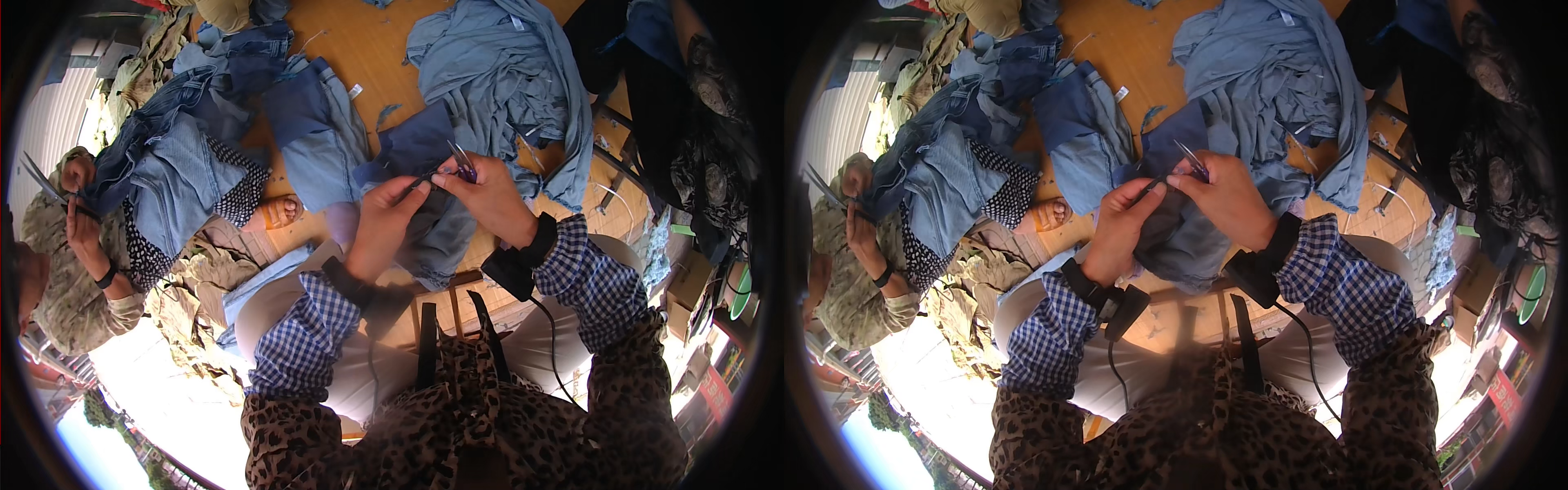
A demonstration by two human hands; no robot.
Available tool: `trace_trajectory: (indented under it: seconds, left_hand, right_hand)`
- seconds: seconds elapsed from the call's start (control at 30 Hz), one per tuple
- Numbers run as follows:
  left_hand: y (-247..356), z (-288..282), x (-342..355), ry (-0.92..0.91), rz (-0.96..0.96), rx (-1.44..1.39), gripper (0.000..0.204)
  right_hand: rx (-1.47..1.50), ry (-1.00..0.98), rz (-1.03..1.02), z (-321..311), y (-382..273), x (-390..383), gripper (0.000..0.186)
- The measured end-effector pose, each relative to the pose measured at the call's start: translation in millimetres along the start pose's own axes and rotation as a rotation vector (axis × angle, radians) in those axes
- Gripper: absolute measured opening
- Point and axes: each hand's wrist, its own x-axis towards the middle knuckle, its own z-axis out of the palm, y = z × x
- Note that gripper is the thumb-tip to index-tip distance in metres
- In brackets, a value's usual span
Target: Trimming and sorting denim fabric scraps in a communal workshop setting.
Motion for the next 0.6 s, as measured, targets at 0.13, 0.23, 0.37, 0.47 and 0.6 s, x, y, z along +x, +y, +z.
trace_trajectory:
  seconds: [0.13,0.23,0.37,0.47,0.6]
  left_hand:
    - [-4.2,-3.8,0.8,0.032,-0.010,-0.003,0.011]
    - [-5.2,-5.9,1.8,0.013,-0.001,0.002,0.010]
    - [-7.6,-7.1,3.0,-0.013,-0.021,-0.008,0.009]
    - [-13.0,-9.0,4.4,-0.007,0.071,0.107,0.010]
    - [-3.5,0.8,3.4,-0.027,0.024,0.092,0.010]
  right_hand:
    - [-0.007,0.040,-0.078,-1.6,9.5,2.4,0.018]
    - [-0.051,0.100,-0.130,-2.3,14.3,5.6,0.017]
    - [0.125,0.047,0.041,-4.1,13.8,5.8,0.015]
    - [0.170,-0.024,0.092,-1.6,10.7,5.1,0.018]
    - [0.235,-0.066,0.226,-8.0,7.8,1.7,0.022]
